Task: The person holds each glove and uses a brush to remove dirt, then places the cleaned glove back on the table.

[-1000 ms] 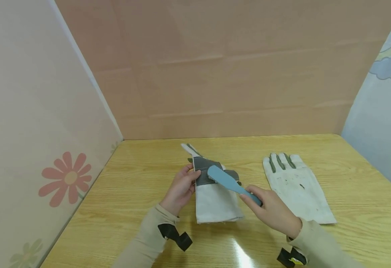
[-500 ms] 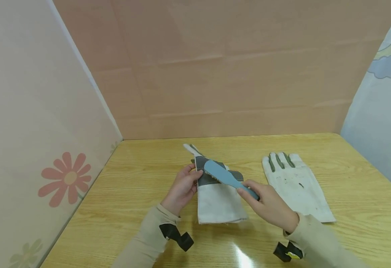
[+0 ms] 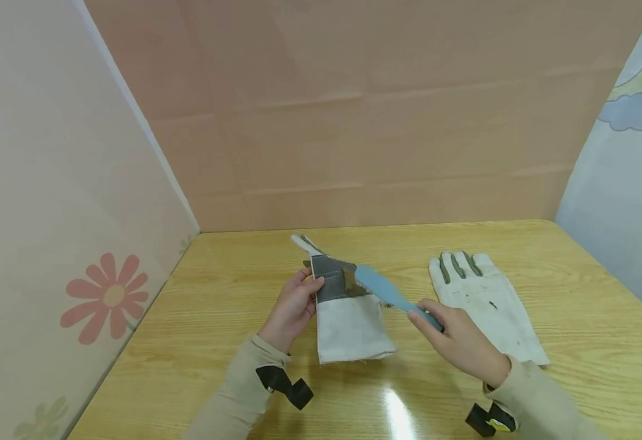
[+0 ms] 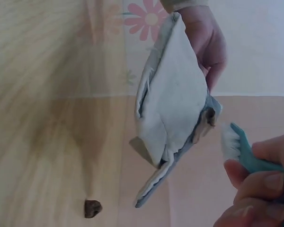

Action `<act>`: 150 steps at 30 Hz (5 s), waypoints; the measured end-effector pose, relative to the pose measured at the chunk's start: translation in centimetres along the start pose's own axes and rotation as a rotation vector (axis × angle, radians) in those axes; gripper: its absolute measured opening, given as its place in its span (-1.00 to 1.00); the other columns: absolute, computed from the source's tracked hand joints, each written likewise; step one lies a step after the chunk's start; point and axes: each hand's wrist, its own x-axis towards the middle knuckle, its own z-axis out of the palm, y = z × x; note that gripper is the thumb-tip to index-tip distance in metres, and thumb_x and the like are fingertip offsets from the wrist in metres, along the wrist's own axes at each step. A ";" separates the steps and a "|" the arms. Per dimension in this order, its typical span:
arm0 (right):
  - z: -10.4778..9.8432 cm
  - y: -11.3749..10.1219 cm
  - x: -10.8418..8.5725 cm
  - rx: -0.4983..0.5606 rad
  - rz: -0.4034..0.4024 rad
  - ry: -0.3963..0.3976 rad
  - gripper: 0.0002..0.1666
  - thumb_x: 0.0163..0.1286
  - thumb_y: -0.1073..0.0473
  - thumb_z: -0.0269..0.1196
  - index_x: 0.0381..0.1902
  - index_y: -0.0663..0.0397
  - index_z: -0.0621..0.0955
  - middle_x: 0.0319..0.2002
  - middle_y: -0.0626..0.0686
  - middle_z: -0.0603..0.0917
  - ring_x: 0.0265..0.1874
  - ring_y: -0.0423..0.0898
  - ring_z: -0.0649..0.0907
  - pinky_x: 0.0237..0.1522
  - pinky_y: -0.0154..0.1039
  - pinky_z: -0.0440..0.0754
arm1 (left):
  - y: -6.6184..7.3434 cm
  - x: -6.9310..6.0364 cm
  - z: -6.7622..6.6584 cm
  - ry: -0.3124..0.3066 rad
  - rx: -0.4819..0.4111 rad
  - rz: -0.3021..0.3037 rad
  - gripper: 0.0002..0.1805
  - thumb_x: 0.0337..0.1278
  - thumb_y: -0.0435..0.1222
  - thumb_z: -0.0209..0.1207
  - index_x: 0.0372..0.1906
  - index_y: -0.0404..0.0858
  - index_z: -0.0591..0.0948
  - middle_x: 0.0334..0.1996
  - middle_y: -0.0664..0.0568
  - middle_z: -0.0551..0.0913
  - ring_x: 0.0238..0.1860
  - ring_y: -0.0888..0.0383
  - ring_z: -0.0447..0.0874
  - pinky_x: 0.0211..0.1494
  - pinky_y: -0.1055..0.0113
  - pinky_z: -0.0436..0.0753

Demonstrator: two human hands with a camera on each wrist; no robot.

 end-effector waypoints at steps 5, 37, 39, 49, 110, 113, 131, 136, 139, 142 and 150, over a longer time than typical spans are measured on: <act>-0.1 -0.6 1.1 0.035 0.014 0.038 -0.79 0.48 0.16 -0.04 -0.36 0.01 0.49 -0.74 -0.20 0.17 -0.82 -0.39 0.17 -0.73 -0.39 0.27 | 0.0 -0.3 0.4 -0.046 0.010 -0.013 -0.56 0.32 -0.46 -0.12 0.27 -0.45 0.22 -0.36 0.23 0.60 -0.35 0.38 0.60 -0.25 0.51 0.58; 1.5 -0.5 1.7 0.080 0.059 -0.079 -0.74 0.51 0.09 -0.10 -0.36 0.03 0.44 -0.73 -0.17 0.18 -0.80 -0.37 0.09 -0.72 -0.39 0.21 | -0.1 -0.6 0.3 -0.088 -0.005 0.000 -0.55 0.32 -0.44 -0.13 0.27 -0.47 0.18 -0.32 0.21 0.60 -0.31 0.38 0.61 -0.22 0.51 0.58; 1.6 -0.4 1.5 0.093 0.076 -0.100 -0.74 0.51 0.09 -0.10 -0.35 0.05 0.44 -0.73 -0.16 0.17 -0.80 -0.36 0.08 -0.72 -0.39 0.21 | -0.1 -0.6 0.2 -0.076 -0.006 0.008 -0.53 0.32 -0.43 -0.11 0.28 -0.47 0.17 -0.32 0.20 0.59 -0.31 0.39 0.60 -0.21 0.52 0.57; 1.0 0.4 0.3 0.037 0.121 -0.088 -0.69 0.52 0.06 -0.11 -0.39 0.03 0.45 -0.73 -0.19 0.16 -0.78 -0.38 0.08 -0.68 -0.41 0.21 | 0.2 -0.3 -0.3 -0.013 -0.034 -0.001 -0.60 0.31 -0.45 -0.10 0.22 -0.42 0.24 -0.40 0.24 0.58 -0.39 0.39 0.60 -0.28 0.52 0.57; 2.7 -0.2 1.6 0.135 0.099 -0.073 -0.71 0.52 0.08 -0.13 -0.36 0.07 0.42 -0.73 -0.16 0.17 -0.80 -0.37 0.12 -0.74 -0.39 0.21 | 0.5 0.2 0.4 -0.012 -0.074 -0.002 -0.56 0.32 -0.44 -0.11 0.28 -0.41 0.23 -0.36 0.25 0.60 -0.33 0.39 0.61 -0.19 0.51 0.55; 2.8 0.0 1.2 0.117 0.151 -0.114 -0.68 0.53 0.03 -0.14 -0.39 0.04 0.41 -0.74 -0.17 0.18 -0.81 -0.36 0.11 -0.75 -0.40 0.20 | 0.6 0.3 0.1 0.014 -0.081 -0.002 -0.57 0.32 -0.43 -0.11 0.26 -0.38 0.24 -0.40 0.28 0.61 -0.36 0.39 0.61 -0.21 0.50 0.55; 2.2 -0.2 1.7 0.103 0.052 -0.016 -0.73 0.52 0.12 -0.13 -0.38 0.05 0.41 -0.72 -0.17 0.16 -0.79 -0.38 0.09 -0.73 -0.40 0.20 | 0.6 0.2 0.7 0.029 -0.077 -0.001 -0.59 0.30 -0.46 -0.10 0.23 -0.42 0.28 -0.37 0.24 0.60 -0.33 0.38 0.61 -0.20 0.51 0.56; 2.8 -0.2 1.6 0.116 0.087 -0.086 -0.72 0.51 0.07 -0.10 -0.39 0.05 0.39 -0.73 -0.17 0.17 -0.80 -0.37 0.11 -0.74 -0.40 0.20 | 0.9 0.0 0.7 0.042 -0.084 0.000 -0.58 0.30 -0.44 -0.10 0.24 -0.41 0.27 -0.41 0.26 0.60 -0.36 0.38 0.61 -0.23 0.50 0.56; 2.7 0.0 1.1 0.116 0.137 -0.109 -0.71 0.51 0.02 -0.09 -0.39 0.02 0.40 -0.73 -0.16 0.16 -0.80 -0.36 0.10 -0.74 -0.39 0.19 | 1.1 0.0 0.5 0.054 -0.084 0.008 -0.59 0.31 -0.44 -0.09 0.23 -0.41 0.28 -0.44 0.27 0.60 -0.38 0.39 0.61 -0.25 0.51 0.56; 2.4 0.3 0.6 0.104 0.154 -0.133 -0.70 0.50 0.01 -0.09 -0.39 0.02 0.40 -0.72 -0.15 0.16 -0.79 -0.35 0.09 -0.73 -0.39 0.20 | 1.3 0.0 0.3 0.055 -0.085 0.008 -0.58 0.31 -0.44 -0.10 0.24 -0.42 0.27 -0.44 0.28 0.61 -0.39 0.39 0.61 -0.26 0.51 0.56; 1.3 0.2 0.3 0.060 0.077 -0.065 -0.71 0.52 0.10 -0.12 -0.42 0.02 0.40 -0.73 -0.19 0.14 -0.79 -0.39 0.07 -0.74 -0.38 0.20 | 1.2 0.0 0.3 0.047 -0.094 0.015 -0.57 0.31 -0.45 -0.11 0.25 -0.43 0.25 -0.41 0.26 0.62 -0.37 0.39 0.63 -0.24 0.52 0.57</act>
